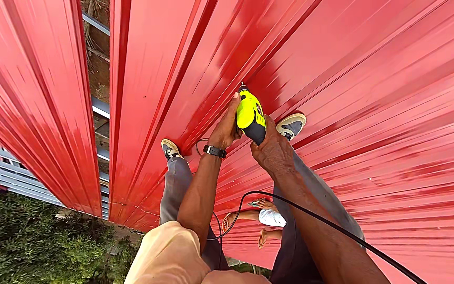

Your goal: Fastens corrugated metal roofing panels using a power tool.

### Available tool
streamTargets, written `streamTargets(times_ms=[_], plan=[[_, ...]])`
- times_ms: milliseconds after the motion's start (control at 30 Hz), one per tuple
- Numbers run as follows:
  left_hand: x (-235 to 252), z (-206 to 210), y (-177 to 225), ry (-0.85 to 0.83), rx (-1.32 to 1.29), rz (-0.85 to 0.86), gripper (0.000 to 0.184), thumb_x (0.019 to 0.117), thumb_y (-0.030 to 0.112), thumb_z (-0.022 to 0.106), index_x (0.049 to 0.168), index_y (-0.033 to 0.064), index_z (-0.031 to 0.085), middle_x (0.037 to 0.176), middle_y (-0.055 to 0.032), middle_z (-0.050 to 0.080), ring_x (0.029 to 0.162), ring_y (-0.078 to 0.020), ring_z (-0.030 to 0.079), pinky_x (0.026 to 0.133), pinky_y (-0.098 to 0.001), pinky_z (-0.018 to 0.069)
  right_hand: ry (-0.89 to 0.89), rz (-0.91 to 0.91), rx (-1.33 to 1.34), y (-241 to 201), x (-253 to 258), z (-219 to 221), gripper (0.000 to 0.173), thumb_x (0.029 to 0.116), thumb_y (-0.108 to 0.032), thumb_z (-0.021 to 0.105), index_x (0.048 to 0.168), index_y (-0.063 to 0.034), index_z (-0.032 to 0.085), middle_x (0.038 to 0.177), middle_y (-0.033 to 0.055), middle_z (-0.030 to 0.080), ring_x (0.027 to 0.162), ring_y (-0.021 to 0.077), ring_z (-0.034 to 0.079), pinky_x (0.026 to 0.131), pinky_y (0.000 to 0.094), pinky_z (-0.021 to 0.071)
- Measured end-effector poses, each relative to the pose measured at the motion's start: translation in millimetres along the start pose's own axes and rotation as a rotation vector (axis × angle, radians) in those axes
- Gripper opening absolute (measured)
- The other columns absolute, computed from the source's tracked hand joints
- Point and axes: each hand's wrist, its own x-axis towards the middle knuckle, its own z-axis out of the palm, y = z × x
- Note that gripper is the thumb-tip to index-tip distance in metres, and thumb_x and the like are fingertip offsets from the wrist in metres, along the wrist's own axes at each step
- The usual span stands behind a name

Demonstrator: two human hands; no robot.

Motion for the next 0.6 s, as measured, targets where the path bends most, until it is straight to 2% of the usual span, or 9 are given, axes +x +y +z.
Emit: streamTargets(times_ms=[67,133,200,333,433,600], plan=[[-12.8,7.5,-0.6,-0.117,-0.055,-0.008,0.067,0.0914,0.074,0.055,0.123,0.0154,0.066,0.101,-0.0119,0.070,0.080,-0.0196,0.068,0.063,-0.0322,0.0571,0.013,-0.001,0.014,-0.7,-0.5,0.7,0.086,0.0854,-0.021,0.073,0.160,-0.0165,0.031,0.114,0.0224,0.070,0.090,0.0437,0.071,0.074,0.0639,0.0554],[-8.8,10.9,-0.4,-0.159,-0.116,-0.005,0.054,0.0934,0.061,0.061,0.118,0.0134,0.066,0.100,-0.0125,0.069,0.079,-0.0198,0.068,0.061,-0.0318,0.0563,0.011,0.003,0.016,-1.2,0.0,-0.6,0.085,0.0858,-0.021,0.073,0.160,-0.0162,0.032,0.112,0.0224,0.070,0.090,0.0436,0.071,0.074,0.0639,0.0554],[-4.3,13.2,1.1,-0.147,-0.131,-0.006,0.049,0.0938,0.058,0.061,0.112,0.0128,0.067,0.094,-0.0122,0.069,0.072,-0.0192,0.066,0.054,-0.0306,0.0529,0.006,0.011,0.020,-1.4,1.2,-2.1,0.085,0.0852,-0.021,0.073,0.160,-0.0165,0.032,0.110,0.0221,0.070,0.090,0.0430,0.071,0.075,0.0641,0.0552],[-2.7,14.6,-0.8,-0.130,-0.162,-0.004,0.048,0.0939,0.056,0.060,0.113,0.0124,0.066,0.096,-0.0135,0.069,0.075,-0.0220,0.068,0.057,-0.0345,0.0558,-0.006,0.034,0.020,-2.3,1.1,-2.5,0.084,0.0852,-0.023,0.074,0.159,-0.0188,0.033,0.109,0.0221,0.071,0.090,0.0437,0.071,0.074,0.0641,0.0547],[0.8,13.0,-2.2,-0.133,-0.173,0.000,0.049,0.0935,0.057,0.061,0.113,0.0122,0.065,0.096,-0.0136,0.068,0.076,-0.0230,0.068,0.057,-0.0359,0.0562,-0.003,0.016,0.035,-1.4,2.1,-1.1,0.083,0.0851,-0.022,0.074,0.158,-0.0165,0.034,0.110,0.0222,0.071,0.092,0.0436,0.071,0.075,0.0643,0.0551],[1.3,18.1,0.4,-0.103,-0.176,0.009,0.048,0.0957,0.056,0.058,0.113,0.0117,0.066,0.095,-0.0134,0.069,0.075,-0.0218,0.068,0.056,-0.0337,0.0551,0.009,0.009,0.051,2.8,6.6,0.4,0.084,0.0841,-0.022,0.075,0.158,-0.0175,0.034,0.107,0.0220,0.071,0.091,0.0441,0.071,0.075,0.0646,0.0548]])
